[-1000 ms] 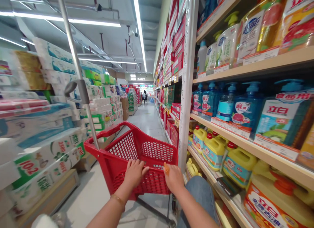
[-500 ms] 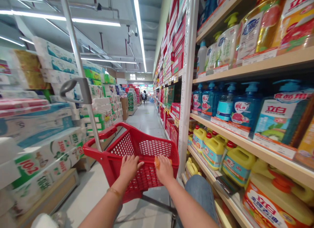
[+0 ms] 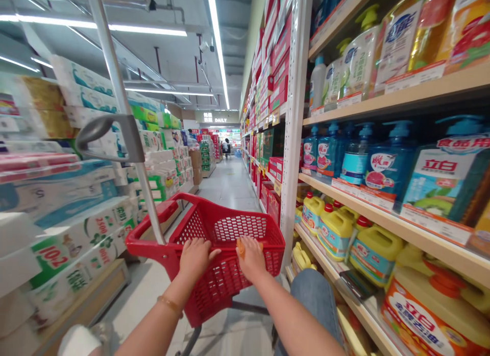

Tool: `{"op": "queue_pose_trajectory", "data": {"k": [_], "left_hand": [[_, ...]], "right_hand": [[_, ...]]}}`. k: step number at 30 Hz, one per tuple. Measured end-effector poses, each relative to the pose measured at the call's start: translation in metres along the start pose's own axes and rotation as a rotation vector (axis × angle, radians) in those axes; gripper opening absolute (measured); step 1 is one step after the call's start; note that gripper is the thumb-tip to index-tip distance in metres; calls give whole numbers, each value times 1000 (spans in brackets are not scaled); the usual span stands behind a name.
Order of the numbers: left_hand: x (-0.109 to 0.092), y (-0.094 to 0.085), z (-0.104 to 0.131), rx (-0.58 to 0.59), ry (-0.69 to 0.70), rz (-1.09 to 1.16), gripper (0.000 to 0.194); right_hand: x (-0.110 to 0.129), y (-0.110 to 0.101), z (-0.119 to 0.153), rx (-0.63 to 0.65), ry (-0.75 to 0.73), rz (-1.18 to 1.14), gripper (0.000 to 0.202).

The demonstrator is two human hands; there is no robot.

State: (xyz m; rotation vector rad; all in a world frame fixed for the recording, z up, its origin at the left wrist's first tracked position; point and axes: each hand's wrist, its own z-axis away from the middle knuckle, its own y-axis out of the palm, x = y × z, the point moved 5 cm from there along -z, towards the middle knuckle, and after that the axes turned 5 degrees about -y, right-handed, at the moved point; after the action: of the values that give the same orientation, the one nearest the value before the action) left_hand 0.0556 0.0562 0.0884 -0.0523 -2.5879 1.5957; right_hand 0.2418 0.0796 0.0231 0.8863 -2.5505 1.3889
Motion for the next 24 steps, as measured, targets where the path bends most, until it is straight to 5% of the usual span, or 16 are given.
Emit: {"op": "queue_pose_trajectory", "data": {"k": [5,11,18,24], "left_hand": [[10,-18,1,-15,-137,-44,48],[-18,-24,7,-3,-127,-50,45],[-14,-37,11,-27,-50,-22,43],[-21,-44,15,-82,25,54,38]], "right_hand": [[-13,-5,-5,-37,163,36,46],[27,2,-14,11,-13,-128,45],[-5,-15,-24,50,170,-85,42],[46,-6,-20,18,-59,-293,41]]}}
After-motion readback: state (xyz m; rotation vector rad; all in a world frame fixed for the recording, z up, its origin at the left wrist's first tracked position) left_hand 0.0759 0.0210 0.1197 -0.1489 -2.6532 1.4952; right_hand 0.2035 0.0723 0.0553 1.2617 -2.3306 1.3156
